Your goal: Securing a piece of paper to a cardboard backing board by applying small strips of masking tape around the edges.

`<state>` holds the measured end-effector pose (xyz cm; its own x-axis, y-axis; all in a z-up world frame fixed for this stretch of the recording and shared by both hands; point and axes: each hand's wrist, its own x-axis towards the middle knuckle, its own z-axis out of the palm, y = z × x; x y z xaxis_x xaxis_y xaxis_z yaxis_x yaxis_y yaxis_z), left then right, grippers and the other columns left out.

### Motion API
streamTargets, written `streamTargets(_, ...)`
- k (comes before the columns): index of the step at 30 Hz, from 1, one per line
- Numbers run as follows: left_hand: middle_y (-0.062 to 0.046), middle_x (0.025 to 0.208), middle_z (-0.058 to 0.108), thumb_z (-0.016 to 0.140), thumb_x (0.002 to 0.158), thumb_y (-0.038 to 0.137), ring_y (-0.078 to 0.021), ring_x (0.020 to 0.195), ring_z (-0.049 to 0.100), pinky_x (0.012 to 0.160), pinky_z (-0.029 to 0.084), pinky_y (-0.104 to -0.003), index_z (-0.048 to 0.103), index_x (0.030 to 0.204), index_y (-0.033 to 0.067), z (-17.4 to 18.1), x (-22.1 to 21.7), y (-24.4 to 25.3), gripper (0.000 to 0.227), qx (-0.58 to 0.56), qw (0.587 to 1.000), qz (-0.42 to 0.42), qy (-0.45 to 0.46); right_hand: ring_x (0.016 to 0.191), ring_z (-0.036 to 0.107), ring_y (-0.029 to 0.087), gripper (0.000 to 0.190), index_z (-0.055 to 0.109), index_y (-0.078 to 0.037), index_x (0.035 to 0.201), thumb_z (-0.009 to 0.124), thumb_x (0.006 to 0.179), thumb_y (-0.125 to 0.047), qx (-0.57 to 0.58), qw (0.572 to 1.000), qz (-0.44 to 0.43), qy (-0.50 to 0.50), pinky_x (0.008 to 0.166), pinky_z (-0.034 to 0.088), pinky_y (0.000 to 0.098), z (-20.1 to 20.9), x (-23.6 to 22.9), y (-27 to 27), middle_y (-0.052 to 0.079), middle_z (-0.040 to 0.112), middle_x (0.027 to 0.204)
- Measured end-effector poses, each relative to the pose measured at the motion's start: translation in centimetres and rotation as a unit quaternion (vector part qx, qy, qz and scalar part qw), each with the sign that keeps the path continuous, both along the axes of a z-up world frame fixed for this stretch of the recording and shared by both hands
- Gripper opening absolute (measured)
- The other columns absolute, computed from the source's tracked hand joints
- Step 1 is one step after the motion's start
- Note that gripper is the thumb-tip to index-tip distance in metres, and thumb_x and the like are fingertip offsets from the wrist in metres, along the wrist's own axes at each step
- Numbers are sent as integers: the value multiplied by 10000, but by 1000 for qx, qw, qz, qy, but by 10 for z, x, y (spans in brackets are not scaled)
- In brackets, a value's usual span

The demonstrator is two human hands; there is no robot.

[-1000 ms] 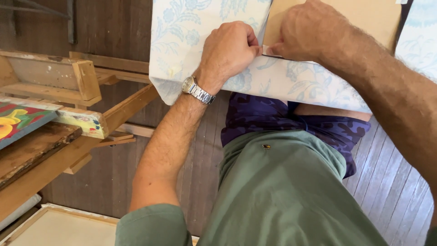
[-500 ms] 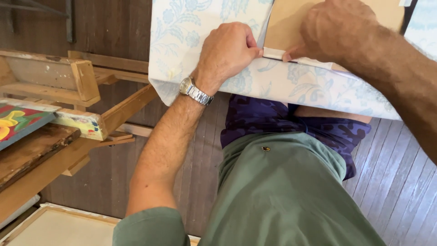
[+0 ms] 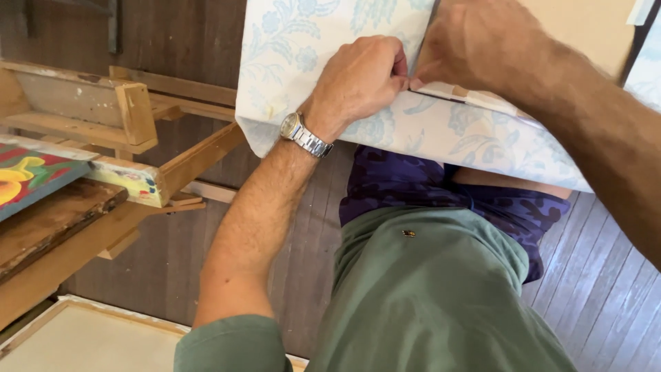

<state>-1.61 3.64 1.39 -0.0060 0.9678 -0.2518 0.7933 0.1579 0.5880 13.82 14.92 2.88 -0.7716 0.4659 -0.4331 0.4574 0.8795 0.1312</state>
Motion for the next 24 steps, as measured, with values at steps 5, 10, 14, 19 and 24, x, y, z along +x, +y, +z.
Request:
streamTargets(5,-5,805,738,609,863,118,-208,720,677,596,513,-393,685,857,151,0,-2,4,83,-7,1000,-25,-1,776,597,190,431,835,-172,848,770,902,-595,-114,990,-72,27,662,468,346,9,-6,0,-2,684,748)
streamTargets(10,15,847,734,747,893,235,-203,765,670,644,498,-396,649,883,172,9,-2,1,117,-30,1000,0,-9,662,616,153,350,830,-229,800,659,1006,-453,-121,990,-70,10,602,468,320,10,-8,-2,-48,726,716)
streamTargets(14,33,810,724,749,880,220,-200,747,660,631,489,-399,645,866,175,5,-3,0,115,-20,1000,1,-5,742,654,250,273,723,-109,794,754,921,-348,-146,980,-101,85,625,514,397,8,5,-5,46,726,812)
streamTargets(19,20,826,742,766,874,226,-208,765,680,632,501,-396,665,895,174,2,-4,2,115,-17,1000,0,-6,865,607,284,11,710,-223,1037,709,1028,-218,-107,946,160,261,622,525,425,-21,29,7,71,581,921)
streamTargets(24,17,794,716,731,862,213,-208,708,652,577,471,-389,617,858,159,-1,-5,2,126,-8,1000,-5,-5,918,651,262,115,682,-266,1148,627,1049,-288,-126,965,173,150,652,565,426,-7,15,11,29,642,936)
